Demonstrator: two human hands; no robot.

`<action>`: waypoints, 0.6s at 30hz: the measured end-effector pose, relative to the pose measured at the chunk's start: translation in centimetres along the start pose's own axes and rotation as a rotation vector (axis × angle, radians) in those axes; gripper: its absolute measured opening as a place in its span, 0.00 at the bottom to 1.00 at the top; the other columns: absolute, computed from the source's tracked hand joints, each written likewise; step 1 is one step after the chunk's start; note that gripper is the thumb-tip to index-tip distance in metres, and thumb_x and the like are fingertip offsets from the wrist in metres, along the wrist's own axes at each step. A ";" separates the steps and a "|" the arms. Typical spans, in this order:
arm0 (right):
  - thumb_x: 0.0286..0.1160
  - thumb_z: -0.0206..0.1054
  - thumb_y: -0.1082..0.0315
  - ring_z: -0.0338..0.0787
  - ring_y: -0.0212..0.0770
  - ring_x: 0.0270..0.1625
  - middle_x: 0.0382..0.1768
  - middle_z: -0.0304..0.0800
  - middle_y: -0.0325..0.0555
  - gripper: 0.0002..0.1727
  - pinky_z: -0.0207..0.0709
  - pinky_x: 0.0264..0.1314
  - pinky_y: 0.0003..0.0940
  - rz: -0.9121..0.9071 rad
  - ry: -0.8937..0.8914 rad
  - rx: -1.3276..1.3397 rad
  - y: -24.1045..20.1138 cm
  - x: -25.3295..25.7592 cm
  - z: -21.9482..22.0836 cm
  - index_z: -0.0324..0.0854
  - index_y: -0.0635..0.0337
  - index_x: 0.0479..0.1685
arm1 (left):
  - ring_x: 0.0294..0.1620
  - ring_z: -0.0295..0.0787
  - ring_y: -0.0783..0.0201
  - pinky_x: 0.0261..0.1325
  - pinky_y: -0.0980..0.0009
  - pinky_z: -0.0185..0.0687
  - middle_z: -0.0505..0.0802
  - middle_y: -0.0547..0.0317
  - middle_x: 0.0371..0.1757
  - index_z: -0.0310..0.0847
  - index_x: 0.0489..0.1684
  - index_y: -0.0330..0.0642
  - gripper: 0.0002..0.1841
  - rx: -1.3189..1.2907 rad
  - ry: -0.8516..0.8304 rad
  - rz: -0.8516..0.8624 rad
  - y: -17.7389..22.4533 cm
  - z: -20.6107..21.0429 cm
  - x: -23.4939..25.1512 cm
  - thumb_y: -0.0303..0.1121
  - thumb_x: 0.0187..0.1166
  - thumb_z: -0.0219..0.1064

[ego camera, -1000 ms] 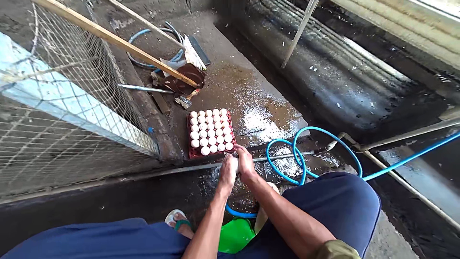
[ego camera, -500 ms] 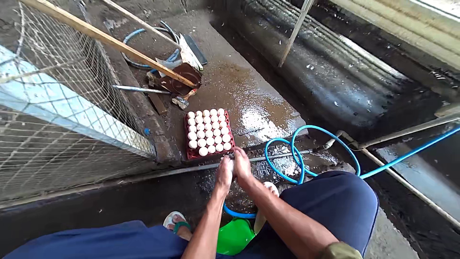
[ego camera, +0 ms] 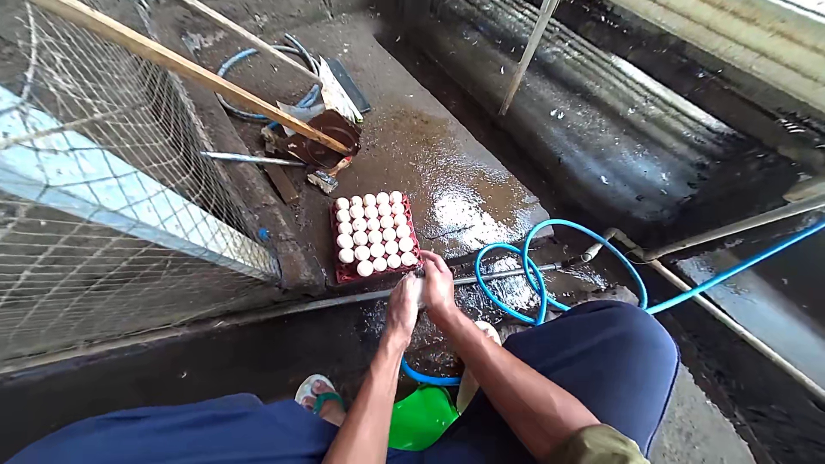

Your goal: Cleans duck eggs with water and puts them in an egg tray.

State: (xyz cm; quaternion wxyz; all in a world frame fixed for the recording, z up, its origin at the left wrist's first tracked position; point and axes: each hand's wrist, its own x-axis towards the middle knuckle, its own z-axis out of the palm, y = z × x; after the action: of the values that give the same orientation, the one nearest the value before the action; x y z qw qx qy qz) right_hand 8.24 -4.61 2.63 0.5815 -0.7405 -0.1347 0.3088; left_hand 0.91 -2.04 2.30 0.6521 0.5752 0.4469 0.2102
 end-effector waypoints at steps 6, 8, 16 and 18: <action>0.87 0.48 0.65 0.82 0.50 0.74 0.70 0.85 0.60 0.24 0.74 0.76 0.51 -0.074 -0.038 -0.017 0.3 -1.0 0.5 0.79 0.66 0.73 | 0.43 0.84 0.64 0.47 0.65 0.81 0.89 0.51 0.45 0.81 0.61 0.34 0.27 -0.071 0.024 -0.130 0.3 -0.2 0.2 0.42 0.96 0.36; 0.90 0.48 0.63 0.85 0.51 0.65 0.63 0.85 0.61 0.23 0.77 0.66 0.53 0.039 -0.020 -0.003 -0.1 -0.3 0.4 0.74 0.63 0.75 | 0.35 0.82 0.63 0.39 0.63 0.79 0.87 0.52 0.38 0.83 0.54 0.34 0.27 -0.075 0.059 -0.148 0.2 0.3 0.3 0.44 0.96 0.37; 0.90 0.50 0.62 0.86 0.47 0.46 0.50 0.84 0.55 0.18 0.81 0.48 0.47 0.423 -0.127 0.281 -0.2 1.7 -0.4 0.73 0.61 0.70 | 0.21 0.73 0.75 0.22 0.77 0.70 0.82 0.65 0.27 0.80 0.46 0.45 0.21 -0.086 -0.112 -0.183 0.2 -0.7 0.3 0.46 0.94 0.42; 0.93 0.45 0.59 0.87 0.46 0.46 0.51 0.86 0.56 0.22 0.82 0.46 0.45 0.323 -0.123 0.243 -0.4 0.3 -0.2 0.74 0.64 0.70 | 0.55 0.83 0.64 0.59 0.63 0.79 0.87 0.49 0.57 0.78 0.66 0.35 0.22 -0.132 -0.056 -0.111 0.2 -0.8 0.7 0.43 0.93 0.48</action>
State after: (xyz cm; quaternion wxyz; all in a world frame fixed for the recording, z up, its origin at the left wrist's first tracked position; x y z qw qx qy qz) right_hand 8.61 -4.48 2.99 0.6000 -0.6567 -0.0115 0.4567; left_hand 0.65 -1.01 2.31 0.7115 0.5110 0.4448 0.1865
